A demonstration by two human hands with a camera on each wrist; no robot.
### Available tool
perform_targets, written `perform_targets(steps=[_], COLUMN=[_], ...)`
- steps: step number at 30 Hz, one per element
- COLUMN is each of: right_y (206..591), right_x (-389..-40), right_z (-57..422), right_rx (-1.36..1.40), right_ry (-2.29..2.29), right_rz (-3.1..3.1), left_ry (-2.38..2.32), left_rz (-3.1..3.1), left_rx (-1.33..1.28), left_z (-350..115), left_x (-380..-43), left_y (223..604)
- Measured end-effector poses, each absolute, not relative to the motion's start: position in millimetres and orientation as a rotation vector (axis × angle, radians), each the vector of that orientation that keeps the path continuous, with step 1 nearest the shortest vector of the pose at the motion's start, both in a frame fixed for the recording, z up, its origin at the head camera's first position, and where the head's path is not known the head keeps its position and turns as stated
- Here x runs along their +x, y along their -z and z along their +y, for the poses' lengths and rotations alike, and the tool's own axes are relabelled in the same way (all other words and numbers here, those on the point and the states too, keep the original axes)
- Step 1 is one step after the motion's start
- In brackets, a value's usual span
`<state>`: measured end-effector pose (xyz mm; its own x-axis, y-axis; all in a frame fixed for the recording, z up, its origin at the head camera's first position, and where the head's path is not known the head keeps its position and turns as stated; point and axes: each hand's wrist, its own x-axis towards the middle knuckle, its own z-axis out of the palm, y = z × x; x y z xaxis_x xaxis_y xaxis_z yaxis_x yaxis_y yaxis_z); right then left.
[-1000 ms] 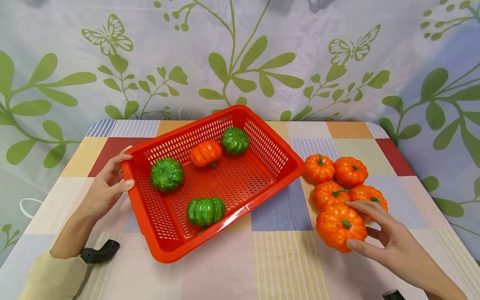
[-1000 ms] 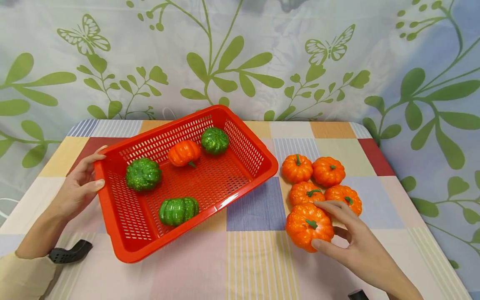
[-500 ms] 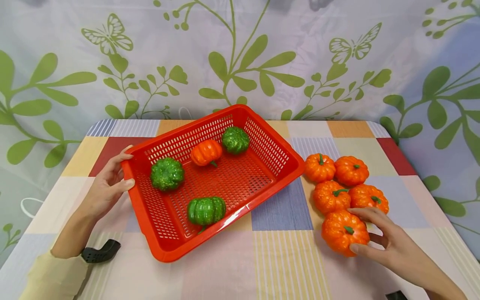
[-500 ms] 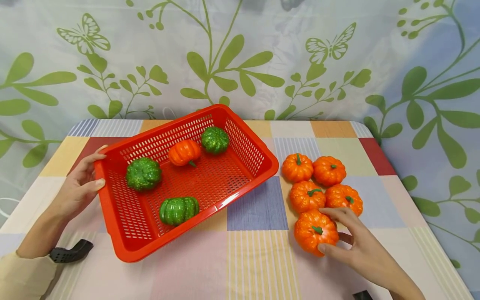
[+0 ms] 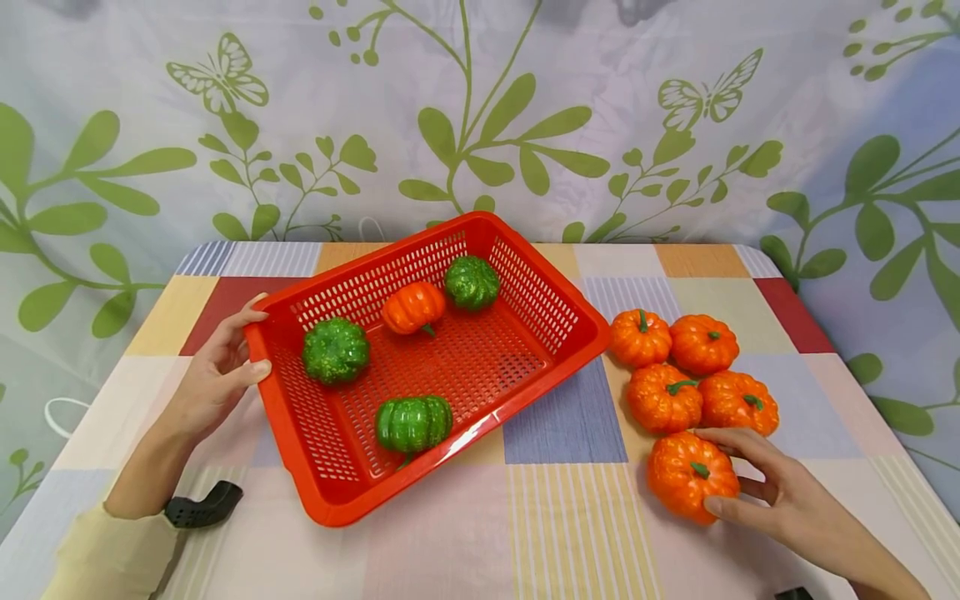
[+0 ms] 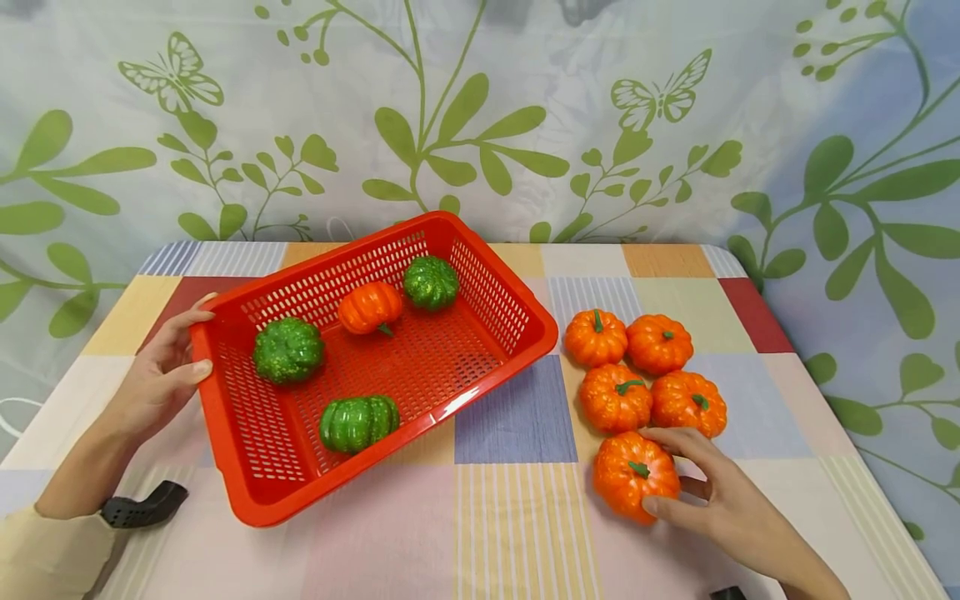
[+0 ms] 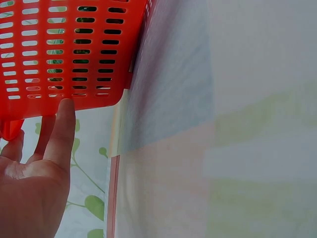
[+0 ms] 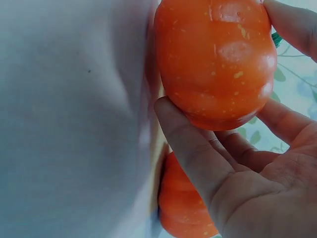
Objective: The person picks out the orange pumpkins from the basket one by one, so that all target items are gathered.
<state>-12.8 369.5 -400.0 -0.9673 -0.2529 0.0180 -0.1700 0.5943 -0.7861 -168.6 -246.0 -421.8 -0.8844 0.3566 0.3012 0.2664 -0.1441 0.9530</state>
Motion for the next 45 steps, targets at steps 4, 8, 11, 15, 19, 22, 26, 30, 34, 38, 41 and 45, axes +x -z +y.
perform_targets(steps=[4,8,11,15,19,22,26,30,34,38,41,45], right_y=[400.1,401.5,403.4,405.5,406.2,406.7,407.3,407.0,406.1,404.6,403.1,400.4], right_x=[-14.1,-14.9,-14.8,-15.0,-15.8,-16.4,-16.9,-16.6,-16.3,-15.5,-14.4,-12.4], right_z=[370.7,372.5,374.1,376.4,379.6,381.8,383.3,382.8,381.2,380.1,379.5,378.7], right_rx=[-0.360,-0.343,-0.319,-0.311,-0.334,-0.342,-0.342,-0.347,-0.349,-0.366,-0.368,-0.401], right_ry=[1.323,1.321,1.332,1.331,1.297,1.264,1.231,1.230,1.236,1.235,1.226,1.252], right_rz=[2.721,2.705,2.671,2.653,2.663,2.661,2.667,2.679,2.692,2.712,2.734,2.760], left_ry=[-2.211,-2.209,-2.212,-2.215,-2.215,-2.216,-2.219,-2.214,-2.200,-2.190,-2.189,-2.190], left_rz=[2.018,2.024,2.020,2.013,2.014,2.010,2.005,2.007,2.035,2.055,2.056,2.048], left_rx=[0.734,0.723,0.724,0.729,0.726,0.727,0.730,0.725,0.697,0.669,0.663,0.666], left_z=[-246.7,-247.0,-247.1,-247.0,-246.9,-246.9,-246.5,-246.0,-245.9,-245.9,-246.0,-246.0], left_x=[-168.2,-167.8,-167.9,-168.1,-168.1,-168.1,-168.0,-167.8,-167.2,-166.7,-166.5,-166.7], left_y=[422.2,422.1,422.2,422.1,422.2,422.3,422.1,421.5,421.2,421.4,422.0,422.4])
